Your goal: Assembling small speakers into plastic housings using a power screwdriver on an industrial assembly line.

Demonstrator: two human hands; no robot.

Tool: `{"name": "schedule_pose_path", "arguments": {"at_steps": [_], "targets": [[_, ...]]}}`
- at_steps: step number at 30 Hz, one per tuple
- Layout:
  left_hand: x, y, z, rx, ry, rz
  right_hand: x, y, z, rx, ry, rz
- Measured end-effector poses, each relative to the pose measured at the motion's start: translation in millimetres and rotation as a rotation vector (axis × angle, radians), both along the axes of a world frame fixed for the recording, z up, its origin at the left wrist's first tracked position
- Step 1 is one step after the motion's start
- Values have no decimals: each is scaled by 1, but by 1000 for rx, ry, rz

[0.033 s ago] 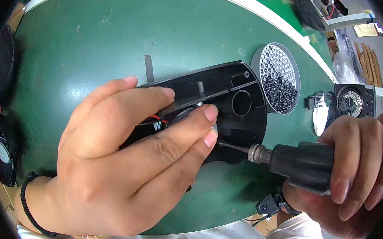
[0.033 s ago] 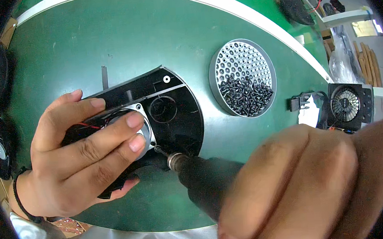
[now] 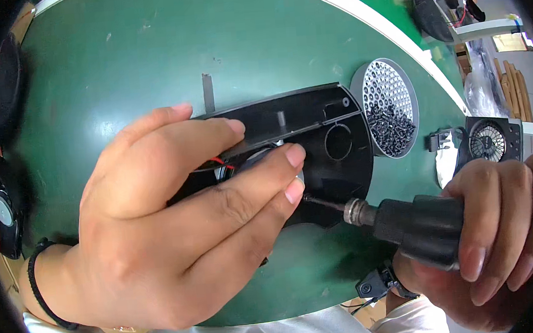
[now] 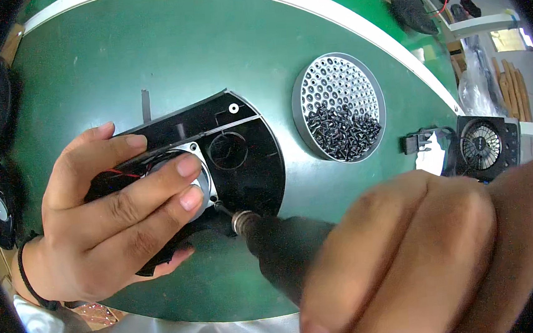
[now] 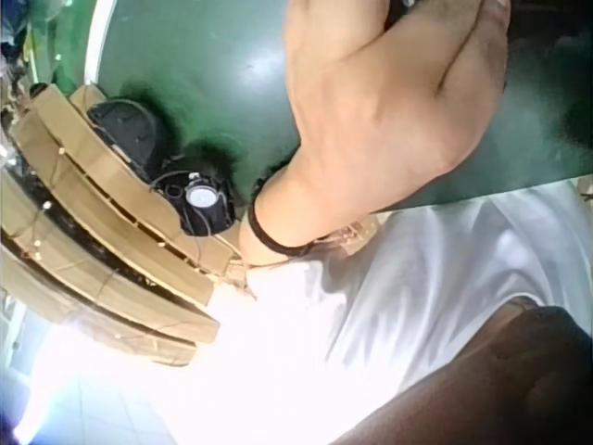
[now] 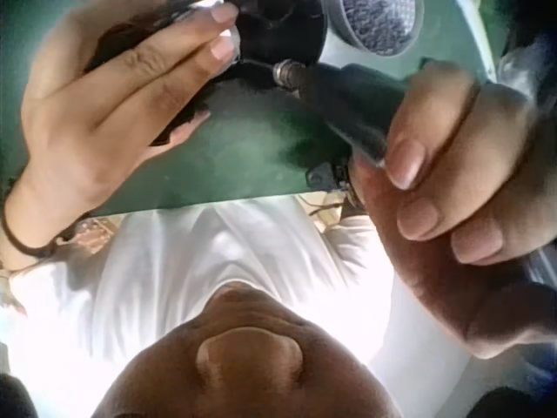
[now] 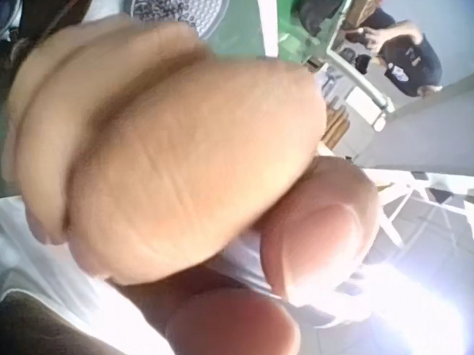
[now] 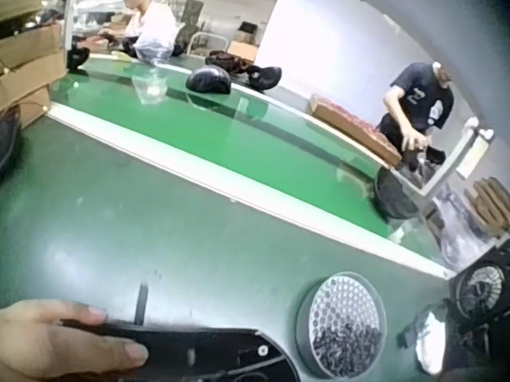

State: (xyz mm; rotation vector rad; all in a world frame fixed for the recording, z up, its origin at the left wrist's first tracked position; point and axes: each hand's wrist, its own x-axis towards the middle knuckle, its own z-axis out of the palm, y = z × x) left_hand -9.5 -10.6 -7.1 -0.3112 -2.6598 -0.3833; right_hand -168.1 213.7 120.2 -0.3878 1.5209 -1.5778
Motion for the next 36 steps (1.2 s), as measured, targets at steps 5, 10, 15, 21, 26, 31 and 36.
{"name": "schedule_pose_path", "arguments": {"at_steps": [5, 10, 15, 21, 26, 31, 36], "targets": [[0, 4, 9, -59, -78, 10, 2, 5, -9, -46, -37, -81], [-2, 6, 7, -43, -63, 9, 8, -22, -28, -95, 189, -22], [2, 7, 6, -65, -49, 12, -5, -15, -2, 254, 153, 272], [1, 2, -8, 21, 57, 11, 34, -5, -46, -174, 487, -270], [-3, 0, -1, 29, 109, -18, 27, -39, -56, -506, 583, -10], [1, 0, 7, 39, -21, -52, 38, -44, -70, -583, 553, -101], [5, -2, 24, -9, -216, 11, 2, -26, -30, -947, 613, -241]]}}
